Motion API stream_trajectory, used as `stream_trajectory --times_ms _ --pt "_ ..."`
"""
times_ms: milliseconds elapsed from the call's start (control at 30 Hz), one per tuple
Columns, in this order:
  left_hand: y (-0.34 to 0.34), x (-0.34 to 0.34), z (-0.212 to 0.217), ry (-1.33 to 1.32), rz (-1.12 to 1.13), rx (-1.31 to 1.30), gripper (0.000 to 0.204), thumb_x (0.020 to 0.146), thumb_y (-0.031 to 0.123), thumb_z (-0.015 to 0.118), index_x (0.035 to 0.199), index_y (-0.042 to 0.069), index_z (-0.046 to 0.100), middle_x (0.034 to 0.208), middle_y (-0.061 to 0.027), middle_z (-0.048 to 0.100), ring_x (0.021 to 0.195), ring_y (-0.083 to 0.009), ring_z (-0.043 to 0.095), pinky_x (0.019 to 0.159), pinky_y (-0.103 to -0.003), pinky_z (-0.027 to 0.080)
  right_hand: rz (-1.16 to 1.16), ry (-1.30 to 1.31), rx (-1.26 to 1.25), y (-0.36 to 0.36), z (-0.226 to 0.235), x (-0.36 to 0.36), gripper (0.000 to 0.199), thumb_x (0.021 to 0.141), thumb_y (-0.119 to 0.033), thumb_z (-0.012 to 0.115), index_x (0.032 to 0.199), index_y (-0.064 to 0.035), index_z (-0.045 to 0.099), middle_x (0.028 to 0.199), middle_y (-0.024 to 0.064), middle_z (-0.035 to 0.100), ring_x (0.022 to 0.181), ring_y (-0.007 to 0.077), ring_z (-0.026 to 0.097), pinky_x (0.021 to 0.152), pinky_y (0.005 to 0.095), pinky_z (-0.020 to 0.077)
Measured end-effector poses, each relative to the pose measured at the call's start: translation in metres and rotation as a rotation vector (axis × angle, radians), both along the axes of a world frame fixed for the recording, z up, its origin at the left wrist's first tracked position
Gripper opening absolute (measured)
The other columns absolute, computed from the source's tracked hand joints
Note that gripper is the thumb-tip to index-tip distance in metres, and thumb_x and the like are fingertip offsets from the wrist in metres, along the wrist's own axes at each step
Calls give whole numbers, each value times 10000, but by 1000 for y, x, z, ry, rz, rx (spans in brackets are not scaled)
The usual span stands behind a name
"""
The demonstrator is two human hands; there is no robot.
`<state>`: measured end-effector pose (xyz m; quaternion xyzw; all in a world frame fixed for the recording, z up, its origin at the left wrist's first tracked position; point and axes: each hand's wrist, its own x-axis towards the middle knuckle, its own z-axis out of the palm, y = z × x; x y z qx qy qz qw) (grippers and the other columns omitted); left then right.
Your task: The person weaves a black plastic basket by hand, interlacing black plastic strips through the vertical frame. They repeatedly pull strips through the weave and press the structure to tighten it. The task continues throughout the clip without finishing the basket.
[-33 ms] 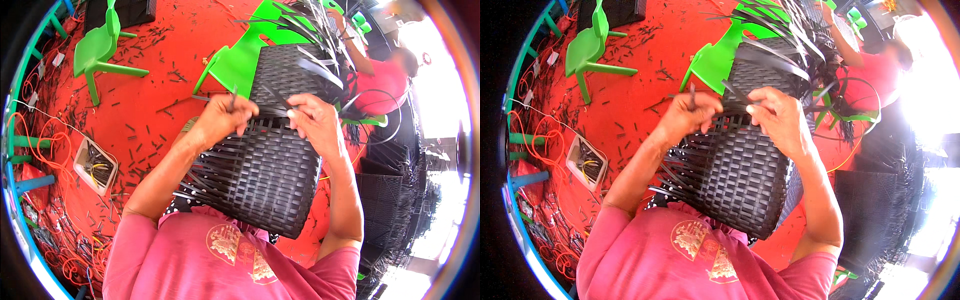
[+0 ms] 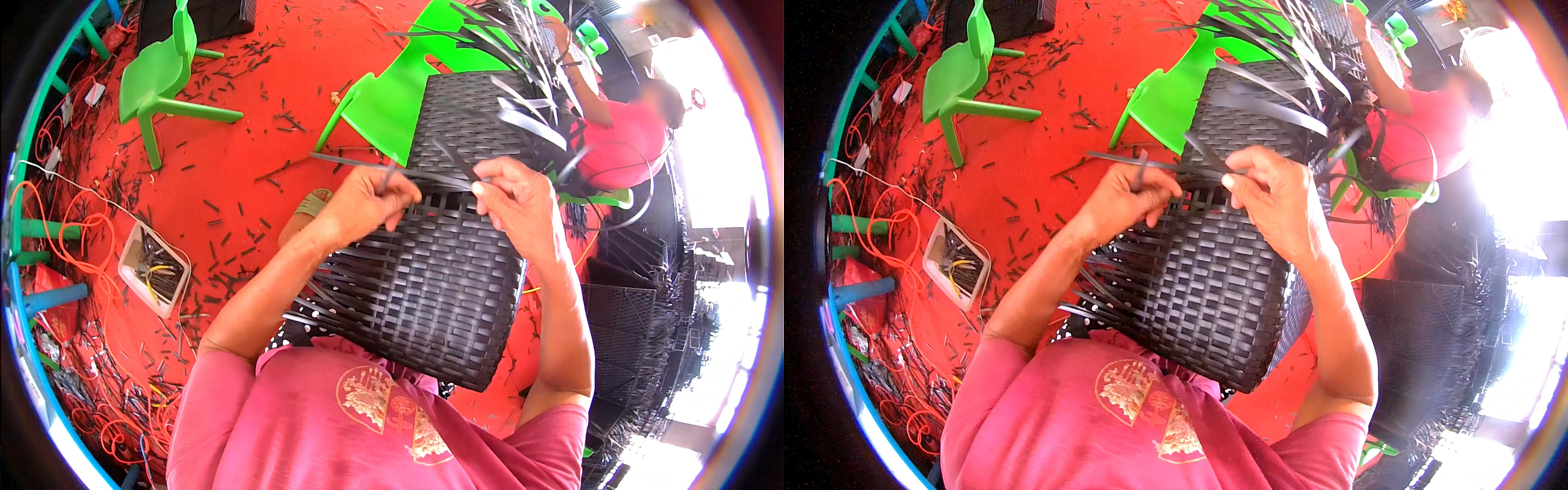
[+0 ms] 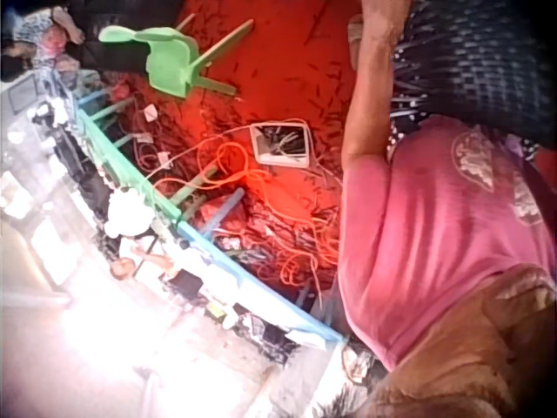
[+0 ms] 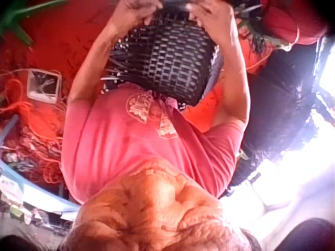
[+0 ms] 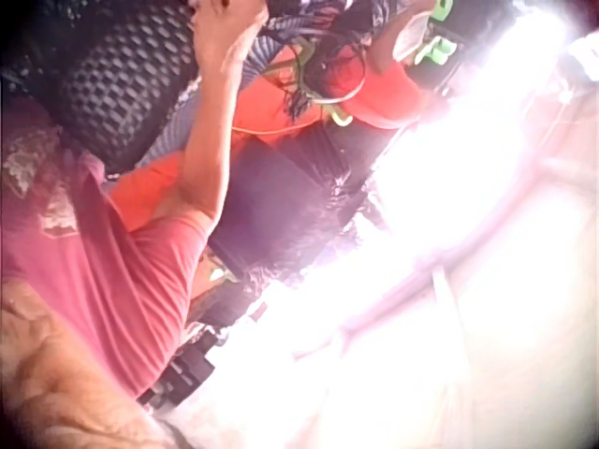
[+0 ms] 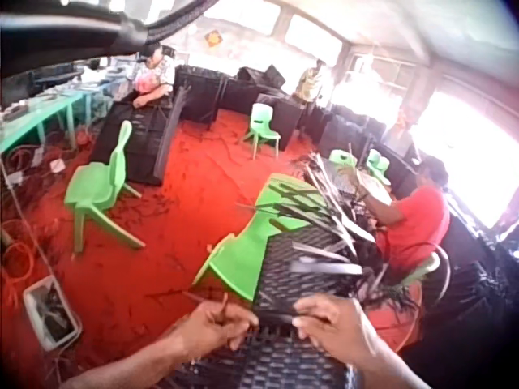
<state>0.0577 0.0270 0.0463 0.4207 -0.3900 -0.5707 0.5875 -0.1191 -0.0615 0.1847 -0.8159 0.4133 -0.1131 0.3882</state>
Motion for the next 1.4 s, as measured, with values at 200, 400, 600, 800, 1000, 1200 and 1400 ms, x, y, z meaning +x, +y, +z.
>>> stream_trajectory --times_ms 200,400,600,800,1000,1200,1400 --pt "-13 -15 -29 -301 -6 58 212 890 28 508 1034 -55 640 595 -2 511 535 -72 465 493 -250 372 231 379 -365 2 -2 12 186 768 -136 554 707 15 645 693 265 606 699 457 603 648 490 492" --pt "-30 -9 -26 -168 -164 182 359 840 75 516 1168 -26 619 561 -54 509 523 -120 484 517 -308 396 348 735 -577 8 -9 34 161 736 -93 579 705 47 652 681 272 607 715 433 635 660 484 519" --pt "-42 3 -27 -268 -272 157 290 848 73 515 1084 -9 662 572 0 478 468 -95 428 439 -278 351 455 707 -643 -3 -29 40 142 708 -87 586 616 18 612 628 264 575 657 439 608 630 501 498" --pt "-61 -6 -33 -452 -325 125 155 813 83 540 774 -4 662 525 -6 485 453 -96 447 417 -278 344 416 681 -594 -12 -44 34 115 726 -87 573 665 -8 629 633 208 594 657 409 608 657 474 492" --pt "-37 18 -2 47 -77 263 67 745 38 596 705 -2 632 520 -11 516 420 -89 437 409 -245 329 323 131 -570 -8 -45 25 189 833 -106 615 982 0 662 952 174 651 764 354 635 678 411 520" --pt "19 52 29 68 -4 42 75 787 36 617 745 -8 661 549 -7 545 438 -49 431 423 -224 326 294 -29 15 11 -37 43 217 911 -89 576 1083 33 626 1054 114 644 676 145 588 626 285 491" --pt "30 49 1 245 21 99 127 880 96 595 878 1 679 550 -4 543 458 -45 451 434 -224 339 262 121 190 -4 -44 49 134 867 -124 652 918 -1 669 743 -17 604 584 53 500 502 214 386"
